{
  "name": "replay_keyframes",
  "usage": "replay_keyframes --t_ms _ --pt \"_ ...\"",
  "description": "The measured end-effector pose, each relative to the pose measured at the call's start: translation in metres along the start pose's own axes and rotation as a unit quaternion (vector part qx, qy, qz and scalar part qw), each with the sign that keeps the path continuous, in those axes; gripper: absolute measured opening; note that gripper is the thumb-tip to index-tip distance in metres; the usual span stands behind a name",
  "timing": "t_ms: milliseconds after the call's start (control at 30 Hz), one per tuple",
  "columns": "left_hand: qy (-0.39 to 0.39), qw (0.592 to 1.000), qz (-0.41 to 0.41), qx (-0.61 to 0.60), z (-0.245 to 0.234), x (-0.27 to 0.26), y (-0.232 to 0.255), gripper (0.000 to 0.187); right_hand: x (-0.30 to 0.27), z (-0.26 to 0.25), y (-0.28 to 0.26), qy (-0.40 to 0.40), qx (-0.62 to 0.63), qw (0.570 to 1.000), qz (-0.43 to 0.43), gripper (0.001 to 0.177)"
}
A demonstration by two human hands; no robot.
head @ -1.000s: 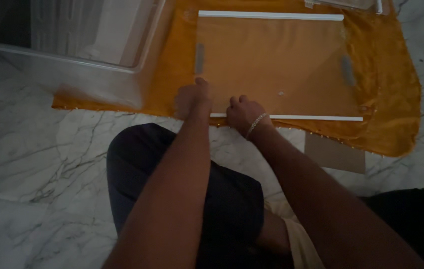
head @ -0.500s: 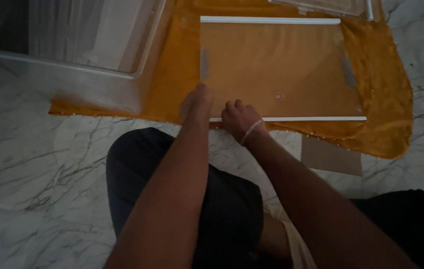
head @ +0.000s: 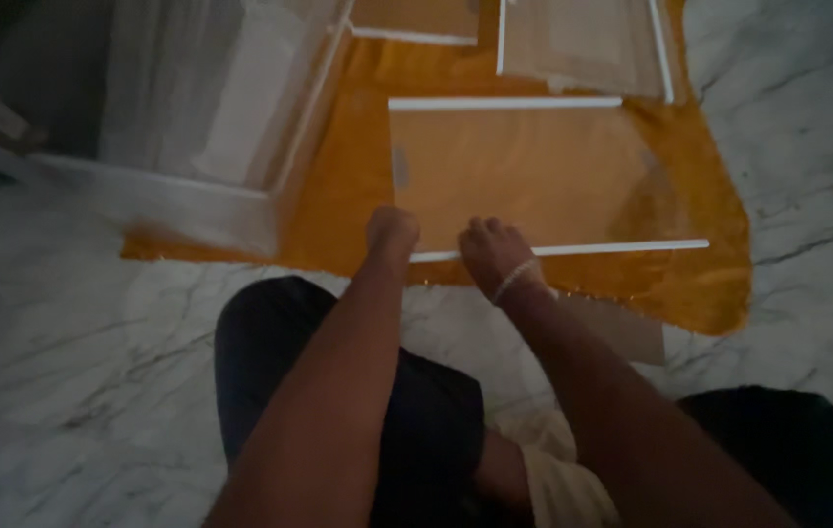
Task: The person wipes a transparent plastic sheet with a white cloth while sitting on the floor. They repeatedly rub the surface and occasionally adjust the cloth.
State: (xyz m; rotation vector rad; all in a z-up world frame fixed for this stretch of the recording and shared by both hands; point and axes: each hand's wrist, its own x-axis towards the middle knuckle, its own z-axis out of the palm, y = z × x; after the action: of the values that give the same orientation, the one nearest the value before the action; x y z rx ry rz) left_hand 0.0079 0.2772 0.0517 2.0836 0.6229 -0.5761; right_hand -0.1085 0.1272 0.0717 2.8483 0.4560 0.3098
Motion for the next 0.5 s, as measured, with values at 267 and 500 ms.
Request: replay_keyframes --t_ms 267,500 --pt "-0.013 1.0 0.017 -0.001 0.0 -0.002 0.016 0.052 -0.013 -0.009 0.064 -0.02 -0.04 0.998 0.048 0.011" --pt "-0.039 0.999 0.01 -0.017 -0.002 0.005 0.028 0.046 -0.012 -0.03 0.098 -0.07 -0.041 0.994 0.072 0.011"
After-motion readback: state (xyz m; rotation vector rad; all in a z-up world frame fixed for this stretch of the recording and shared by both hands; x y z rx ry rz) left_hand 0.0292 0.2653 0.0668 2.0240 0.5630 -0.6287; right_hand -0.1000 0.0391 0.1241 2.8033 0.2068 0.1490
